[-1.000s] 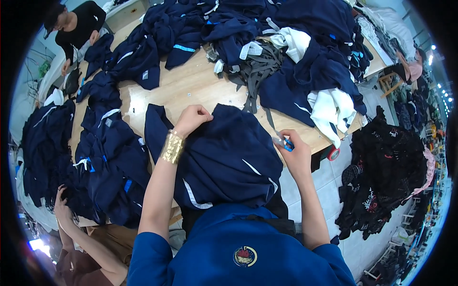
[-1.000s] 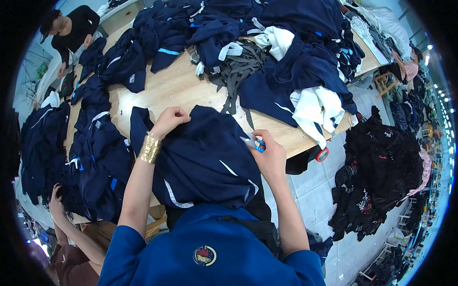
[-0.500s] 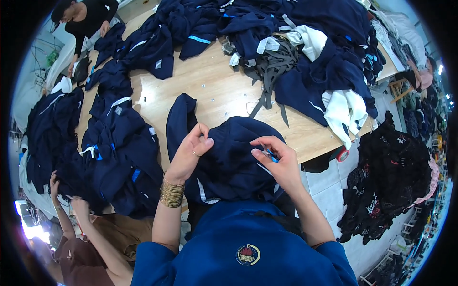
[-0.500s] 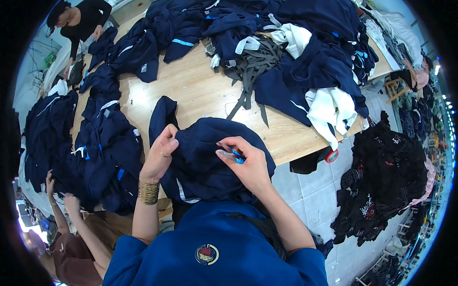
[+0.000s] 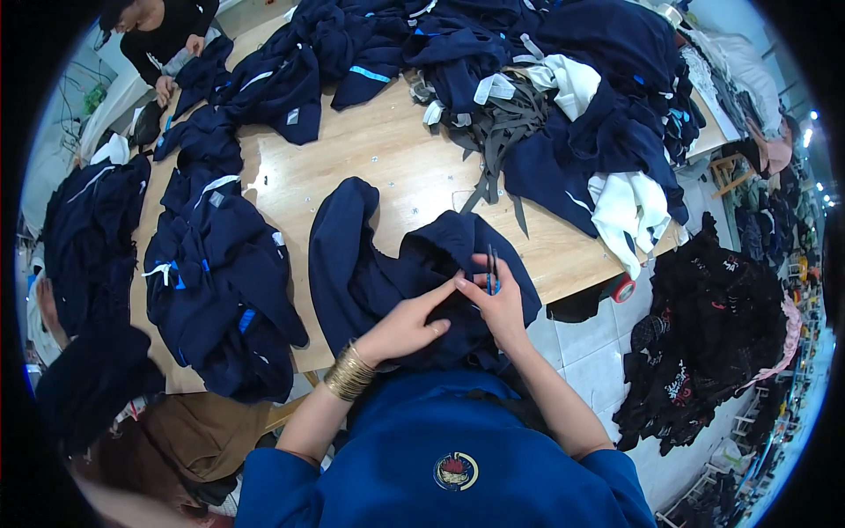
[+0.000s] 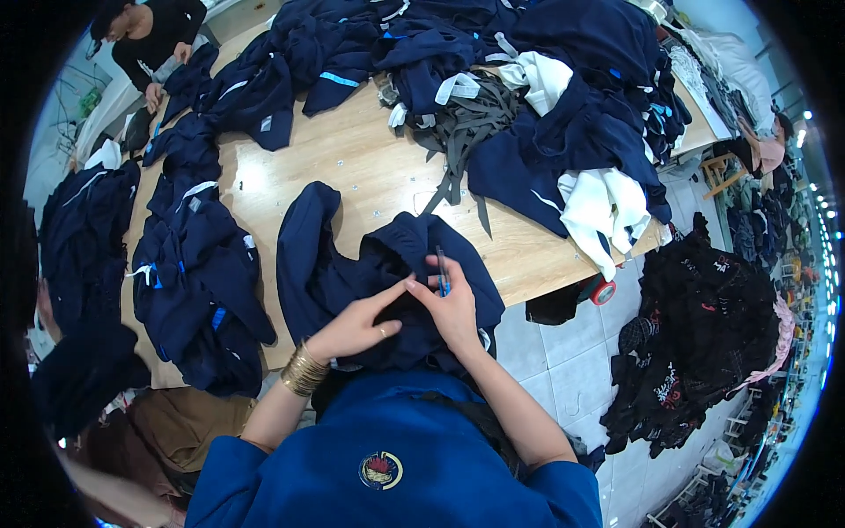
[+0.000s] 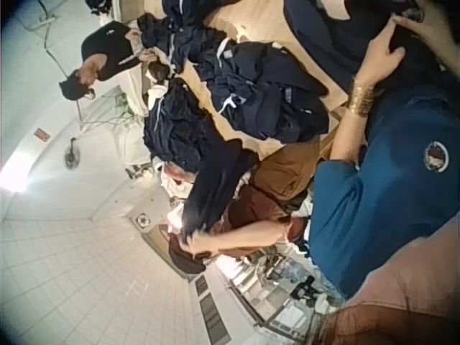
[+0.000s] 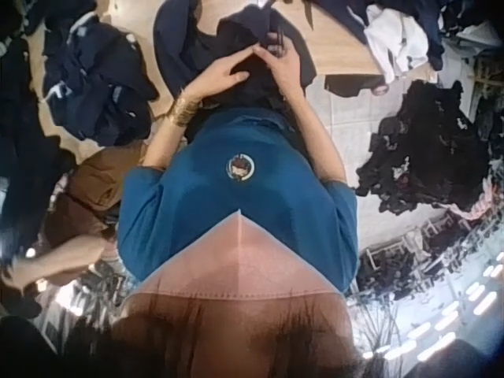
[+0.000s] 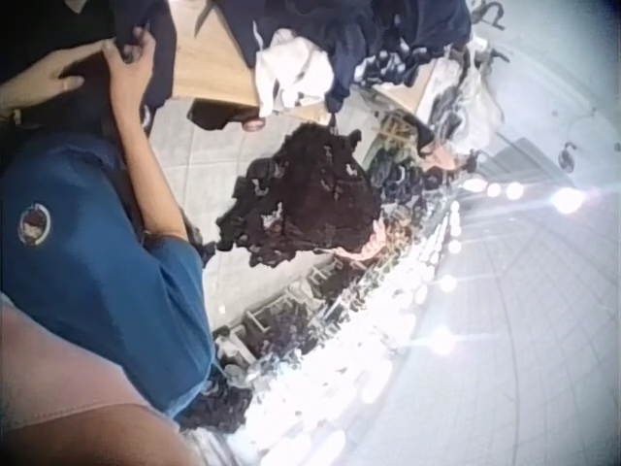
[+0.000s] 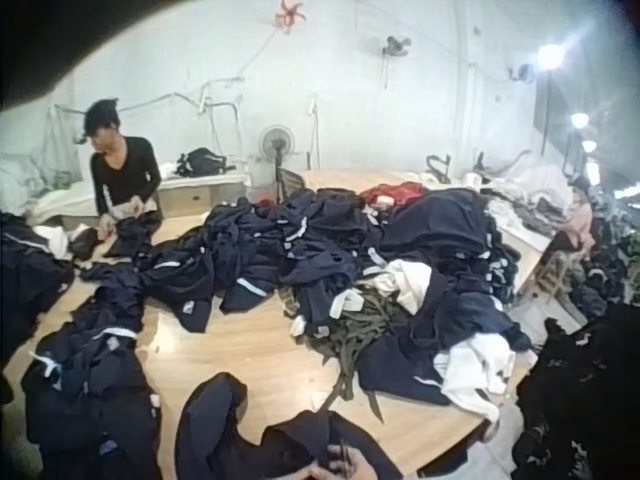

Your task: Trimming excess threads from blue athletic pants using small thread snips in a factory setting.

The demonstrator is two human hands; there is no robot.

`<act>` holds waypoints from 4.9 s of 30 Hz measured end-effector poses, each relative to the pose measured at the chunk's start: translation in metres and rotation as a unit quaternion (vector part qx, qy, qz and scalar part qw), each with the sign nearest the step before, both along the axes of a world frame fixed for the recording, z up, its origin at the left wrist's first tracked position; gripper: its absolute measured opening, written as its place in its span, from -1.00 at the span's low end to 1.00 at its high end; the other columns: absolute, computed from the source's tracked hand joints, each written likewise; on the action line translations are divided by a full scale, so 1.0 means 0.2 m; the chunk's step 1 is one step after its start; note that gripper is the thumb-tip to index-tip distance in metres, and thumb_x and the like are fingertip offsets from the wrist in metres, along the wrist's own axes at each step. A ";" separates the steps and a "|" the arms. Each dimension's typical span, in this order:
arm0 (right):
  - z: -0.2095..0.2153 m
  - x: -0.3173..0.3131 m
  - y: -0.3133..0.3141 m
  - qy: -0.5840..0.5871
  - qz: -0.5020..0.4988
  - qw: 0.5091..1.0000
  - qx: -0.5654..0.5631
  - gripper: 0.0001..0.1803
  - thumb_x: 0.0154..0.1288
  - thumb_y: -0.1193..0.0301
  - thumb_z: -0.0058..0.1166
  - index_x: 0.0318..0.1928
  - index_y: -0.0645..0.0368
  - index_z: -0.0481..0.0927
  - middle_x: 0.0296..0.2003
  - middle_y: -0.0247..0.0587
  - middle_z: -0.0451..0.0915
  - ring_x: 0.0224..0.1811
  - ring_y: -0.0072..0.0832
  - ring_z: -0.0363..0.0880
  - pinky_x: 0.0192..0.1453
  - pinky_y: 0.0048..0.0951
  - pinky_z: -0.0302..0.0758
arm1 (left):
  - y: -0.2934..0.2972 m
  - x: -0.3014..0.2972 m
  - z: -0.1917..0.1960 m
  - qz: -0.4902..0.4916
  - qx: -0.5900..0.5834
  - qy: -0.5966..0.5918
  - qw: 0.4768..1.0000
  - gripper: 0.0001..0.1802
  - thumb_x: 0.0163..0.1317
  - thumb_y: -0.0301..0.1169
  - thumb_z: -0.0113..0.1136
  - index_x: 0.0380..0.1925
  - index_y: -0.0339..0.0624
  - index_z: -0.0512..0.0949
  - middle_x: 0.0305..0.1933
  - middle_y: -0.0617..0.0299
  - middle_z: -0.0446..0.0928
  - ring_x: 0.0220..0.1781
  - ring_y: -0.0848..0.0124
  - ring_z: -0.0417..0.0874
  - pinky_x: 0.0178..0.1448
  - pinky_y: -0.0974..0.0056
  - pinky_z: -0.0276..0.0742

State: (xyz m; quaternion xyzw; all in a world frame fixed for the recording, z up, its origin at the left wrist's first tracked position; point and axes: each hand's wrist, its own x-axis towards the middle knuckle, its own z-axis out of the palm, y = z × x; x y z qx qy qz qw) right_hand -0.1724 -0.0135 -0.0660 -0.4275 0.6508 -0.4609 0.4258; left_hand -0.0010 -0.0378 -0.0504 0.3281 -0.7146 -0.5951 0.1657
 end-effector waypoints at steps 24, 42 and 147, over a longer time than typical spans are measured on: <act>1.45 -0.47 -0.42 0.288 0.119 0.915 -0.257 -0.73 -0.19 0.59 -0.02 -0.33 0.28 0.50 -0.53 -0.33 0.50 -0.39 -0.41 0.49 -0.29 -0.49 0.37 | -0.61 0.25 1.41 0.179 -0.042 0.199 0.963 -0.79 0.10 -0.44 0.17 -0.27 -0.33 0.59 -0.35 0.22 0.61 -0.38 0.58 0.61 -0.26 0.56 0.49; 1.46 -0.31 -0.30 0.486 0.036 0.821 -0.296 -0.53 -0.28 0.53 0.08 -0.18 0.09 0.41 -0.39 -0.20 0.46 -0.27 -0.37 0.50 -0.13 -0.50 0.40 | -0.55 0.46 1.30 0.078 -0.071 0.153 0.982 -0.78 0.11 -0.31 0.21 -0.51 -0.27 0.62 -0.59 0.38 0.53 -0.58 0.73 0.45 -0.47 0.58 0.34; 0.75 0.09 -0.44 -0.070 0.225 0.965 0.114 -0.95 -0.16 0.50 0.09 -0.60 0.18 0.49 -0.65 -0.54 0.39 -0.61 -0.75 0.28 -0.52 -0.70 0.12 | -0.15 0.63 0.10 0.231 -0.108 0.006 0.967 -0.76 0.05 -0.46 0.16 -0.23 -0.27 0.51 -0.30 0.20 0.54 -0.18 0.37 0.51 -0.02 0.36 0.38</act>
